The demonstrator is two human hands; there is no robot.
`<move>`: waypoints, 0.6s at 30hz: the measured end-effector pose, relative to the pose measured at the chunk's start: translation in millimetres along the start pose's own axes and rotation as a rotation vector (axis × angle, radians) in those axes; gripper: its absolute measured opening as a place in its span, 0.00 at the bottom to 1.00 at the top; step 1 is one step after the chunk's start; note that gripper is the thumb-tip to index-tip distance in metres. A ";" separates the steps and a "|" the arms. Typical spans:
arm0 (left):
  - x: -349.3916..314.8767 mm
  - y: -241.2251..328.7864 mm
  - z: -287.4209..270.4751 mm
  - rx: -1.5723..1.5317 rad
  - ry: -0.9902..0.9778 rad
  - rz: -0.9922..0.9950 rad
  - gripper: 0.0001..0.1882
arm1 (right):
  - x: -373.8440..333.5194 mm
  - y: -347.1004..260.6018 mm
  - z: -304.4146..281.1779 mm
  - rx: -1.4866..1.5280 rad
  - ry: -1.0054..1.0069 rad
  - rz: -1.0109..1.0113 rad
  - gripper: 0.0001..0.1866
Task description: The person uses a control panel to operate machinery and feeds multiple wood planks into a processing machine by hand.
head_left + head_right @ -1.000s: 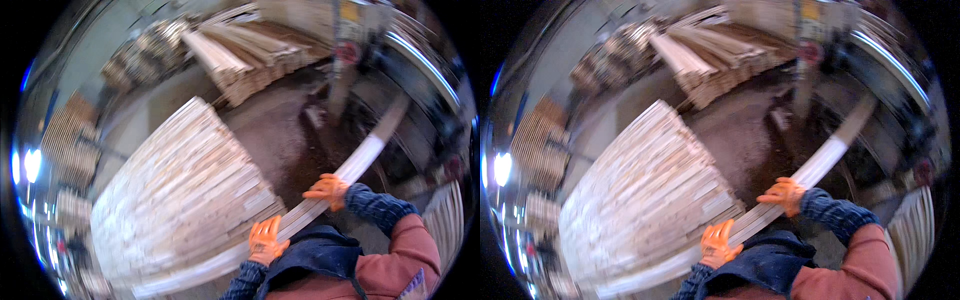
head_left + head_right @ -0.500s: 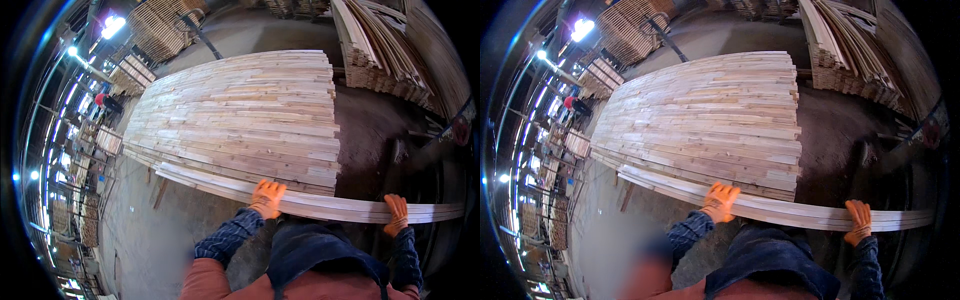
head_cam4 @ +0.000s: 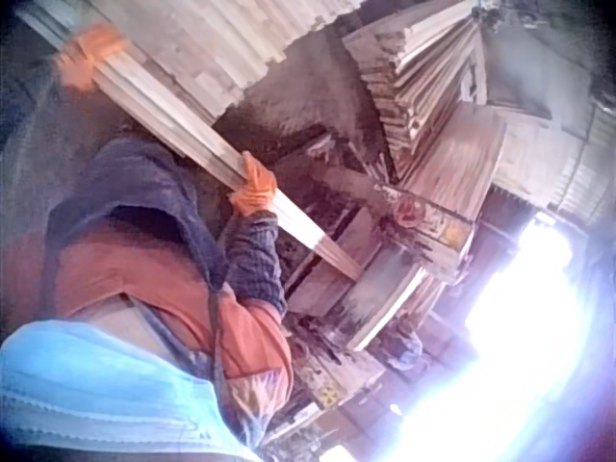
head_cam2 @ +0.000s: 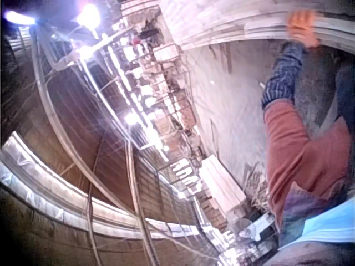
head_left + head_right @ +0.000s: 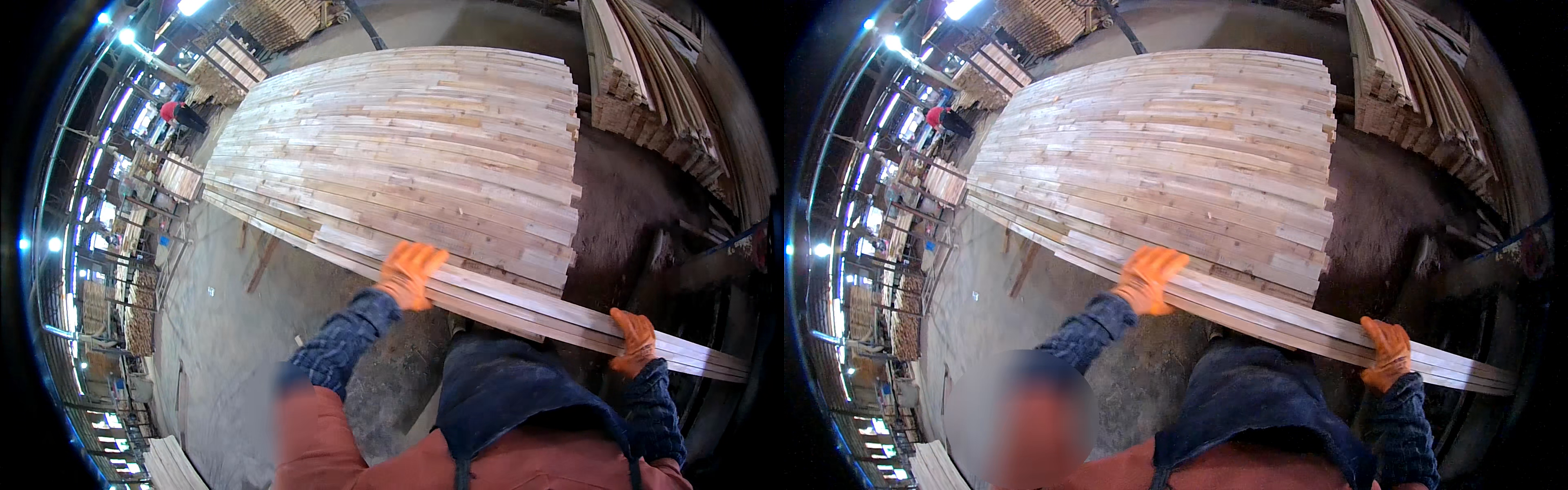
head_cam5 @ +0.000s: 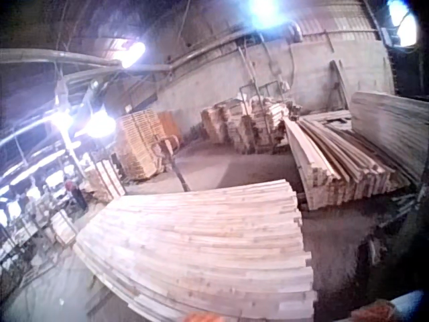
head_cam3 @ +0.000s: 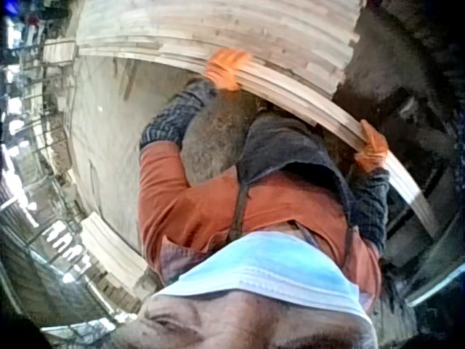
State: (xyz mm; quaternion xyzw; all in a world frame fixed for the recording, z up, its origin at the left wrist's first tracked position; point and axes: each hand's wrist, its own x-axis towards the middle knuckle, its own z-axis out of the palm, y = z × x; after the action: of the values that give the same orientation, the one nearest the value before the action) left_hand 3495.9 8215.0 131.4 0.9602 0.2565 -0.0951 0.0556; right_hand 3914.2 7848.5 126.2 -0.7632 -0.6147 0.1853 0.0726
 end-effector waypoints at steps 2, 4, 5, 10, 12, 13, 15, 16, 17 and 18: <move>-5.5 -26.1 2.2 0.007 0.024 -0.046 0.56 | -10.3 11.6 -9.2 -0.091 -0.069 0.057 0.59; -6.2 -35.4 1.2 -0.039 0.047 0.001 0.54 | -12.4 18.2 -22.4 -0.013 -0.151 0.176 0.58; -6.3 -30.2 4.1 -0.055 0.036 -0.014 0.53 | -11.4 19.5 -29.3 0.028 -0.192 0.234 0.58; 5.5 49.1 7.3 -0.090 0.003 -0.045 0.51 | 27.7 27.3 -17.5 0.643 -0.180 0.296 0.36; 7.7 76.5 7.2 -0.140 -0.014 0.000 0.51 | 60.9 3.9 -3.3 0.949 -0.102 0.413 0.30; 6.8 88.1 8.1 -0.179 -0.019 0.043 0.51 | 75.0 1.5 11.5 1.009 -0.066 0.428 0.29; 4.3 102.5 7.3 -0.262 0.002 0.142 0.49 | 96.3 10.0 46.6 0.942 -0.062 0.394 0.30; -0.4 105.8 4.5 -0.306 0.029 0.182 0.49 | 107.8 7.4 57.6 0.947 -0.097 0.402 0.32; -2.6 106.4 4.7 -0.355 0.057 0.226 0.48 | 118.0 1.8 67.6 0.950 -0.132 0.415 0.34; -6.3 98.3 2.9 -0.423 0.139 0.250 0.41 | 127.8 -5.6 71.9 0.953 -0.169 0.423 0.36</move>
State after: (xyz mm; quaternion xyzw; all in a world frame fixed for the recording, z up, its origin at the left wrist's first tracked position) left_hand 3539.5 8126.7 135.6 0.9557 0.1534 0.0346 0.2488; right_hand 3904.7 7964.8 37.2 -0.7353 -0.2989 0.5157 0.3225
